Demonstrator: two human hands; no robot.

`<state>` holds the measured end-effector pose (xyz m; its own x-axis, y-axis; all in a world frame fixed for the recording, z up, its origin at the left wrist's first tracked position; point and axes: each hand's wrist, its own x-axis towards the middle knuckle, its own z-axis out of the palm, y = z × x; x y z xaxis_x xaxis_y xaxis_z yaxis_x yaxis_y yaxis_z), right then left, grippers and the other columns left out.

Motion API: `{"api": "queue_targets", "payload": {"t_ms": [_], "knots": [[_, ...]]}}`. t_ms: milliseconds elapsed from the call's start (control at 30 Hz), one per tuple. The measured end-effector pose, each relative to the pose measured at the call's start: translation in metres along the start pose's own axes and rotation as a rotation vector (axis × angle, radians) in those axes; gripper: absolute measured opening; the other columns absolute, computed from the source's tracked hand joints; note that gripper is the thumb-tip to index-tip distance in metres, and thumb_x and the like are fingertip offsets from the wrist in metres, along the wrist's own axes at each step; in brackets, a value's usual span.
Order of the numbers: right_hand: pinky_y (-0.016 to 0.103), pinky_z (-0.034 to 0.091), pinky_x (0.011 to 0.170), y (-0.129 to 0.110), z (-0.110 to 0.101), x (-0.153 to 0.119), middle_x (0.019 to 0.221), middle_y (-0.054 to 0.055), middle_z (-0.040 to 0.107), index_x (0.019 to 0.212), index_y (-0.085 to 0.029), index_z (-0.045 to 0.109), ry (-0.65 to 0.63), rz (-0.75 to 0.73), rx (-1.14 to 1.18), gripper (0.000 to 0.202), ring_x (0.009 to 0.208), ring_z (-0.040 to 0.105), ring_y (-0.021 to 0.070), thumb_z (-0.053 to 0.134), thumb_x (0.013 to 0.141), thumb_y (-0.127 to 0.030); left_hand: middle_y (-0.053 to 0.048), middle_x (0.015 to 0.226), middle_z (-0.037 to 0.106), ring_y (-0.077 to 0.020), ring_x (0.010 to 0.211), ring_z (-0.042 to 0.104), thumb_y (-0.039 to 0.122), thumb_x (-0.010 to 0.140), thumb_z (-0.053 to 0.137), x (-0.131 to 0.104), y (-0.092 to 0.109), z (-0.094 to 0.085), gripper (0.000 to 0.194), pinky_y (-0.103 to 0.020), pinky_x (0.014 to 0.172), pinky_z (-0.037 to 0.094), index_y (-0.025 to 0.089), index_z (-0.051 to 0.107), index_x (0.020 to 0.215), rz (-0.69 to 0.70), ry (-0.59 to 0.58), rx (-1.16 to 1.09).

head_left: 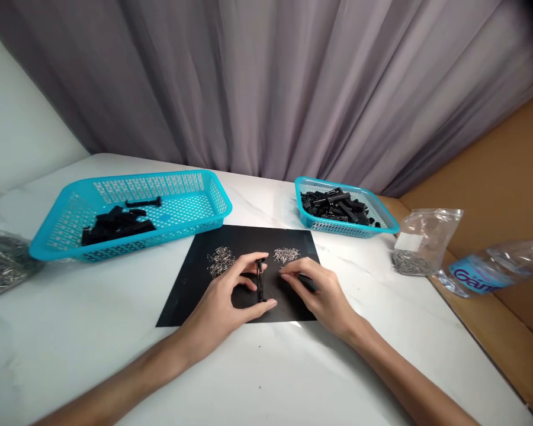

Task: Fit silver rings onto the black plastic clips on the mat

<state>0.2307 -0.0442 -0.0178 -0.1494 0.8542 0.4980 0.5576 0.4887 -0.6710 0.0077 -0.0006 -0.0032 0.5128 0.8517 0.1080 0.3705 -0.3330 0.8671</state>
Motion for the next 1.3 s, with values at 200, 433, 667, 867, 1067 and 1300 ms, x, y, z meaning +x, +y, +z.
{"api": "queue_targets", "payload": {"t_ms": [200,433,667,867,1067,1300], "knots": [[0.036,0.059,0.079,-0.004,-0.004,0.002,0.099,0.007,0.067,0.118,-0.025,0.072,0.002,-0.006,0.062,0.025,0.088,0.067,0.0189,0.052,0.104,-0.022,-0.006,0.127,0.066,-0.0250,0.104,0.070,0.046,0.072,0.086,0.002,-0.002,0.002,0.065,-0.045,0.097,0.060,0.029,0.059,0.130,-0.004,-0.057,-0.034],[0.035,0.058,0.079,-0.008,0.000,0.007,0.099,0.007,0.068,0.119,-0.024,0.072,-0.015,0.020,0.066,0.025,0.087,0.067,0.0187,0.055,0.101,-0.017,-0.008,0.127,0.067,-0.0250,0.100,0.071,0.043,0.067,0.089,0.006,-0.005,0.005,0.077,-0.048,0.097,0.060,0.027,0.053,0.133,-0.019,-0.092,-0.047],[0.034,0.057,0.076,-0.018,0.002,0.012,0.094,0.006,0.070,0.098,-0.021,0.071,0.067,0.050,0.031,0.012,0.081,0.065,0.0180,0.059,0.099,-0.017,-0.006,0.122,0.069,-0.0242,0.102,0.071,0.041,0.066,0.090,0.006,-0.003,0.005,0.063,-0.041,0.092,0.063,0.024,0.058,0.117,-0.008,-0.098,-0.071],[0.038,0.057,0.080,-0.017,0.003,0.012,0.097,0.009,0.069,0.110,-0.023,0.073,-0.019,-0.118,-0.062,0.028,0.093,0.063,0.0218,0.048,0.104,-0.014,-0.004,0.119,0.069,-0.0235,0.102,0.071,0.042,0.066,0.091,0.003,-0.007,0.005,0.064,-0.040,0.092,0.062,0.024,0.059,0.118,0.002,-0.112,-0.108],[0.033,0.056,0.074,-0.018,0.004,0.011,0.091,0.004,0.071,0.101,-0.022,0.069,0.066,-0.012,-0.067,0.012,0.081,0.064,0.0177,0.063,0.097,-0.012,-0.006,0.122,0.068,-0.0243,0.100,0.071,0.046,0.065,0.091,0.007,-0.006,0.007,0.068,-0.042,0.092,0.062,0.024,0.058,0.119,-0.015,-0.101,-0.110],[0.037,0.057,0.082,-0.016,0.000,0.010,0.098,0.007,0.071,0.106,-0.024,0.073,-0.009,-0.063,-0.073,0.023,0.094,0.065,0.0212,0.052,0.103,-0.015,-0.004,0.119,0.069,-0.0231,0.099,0.071,0.047,0.065,0.091,0.004,-0.006,0.008,0.065,-0.041,0.092,0.063,0.024,0.058,0.117,-0.011,-0.087,-0.100]]}}
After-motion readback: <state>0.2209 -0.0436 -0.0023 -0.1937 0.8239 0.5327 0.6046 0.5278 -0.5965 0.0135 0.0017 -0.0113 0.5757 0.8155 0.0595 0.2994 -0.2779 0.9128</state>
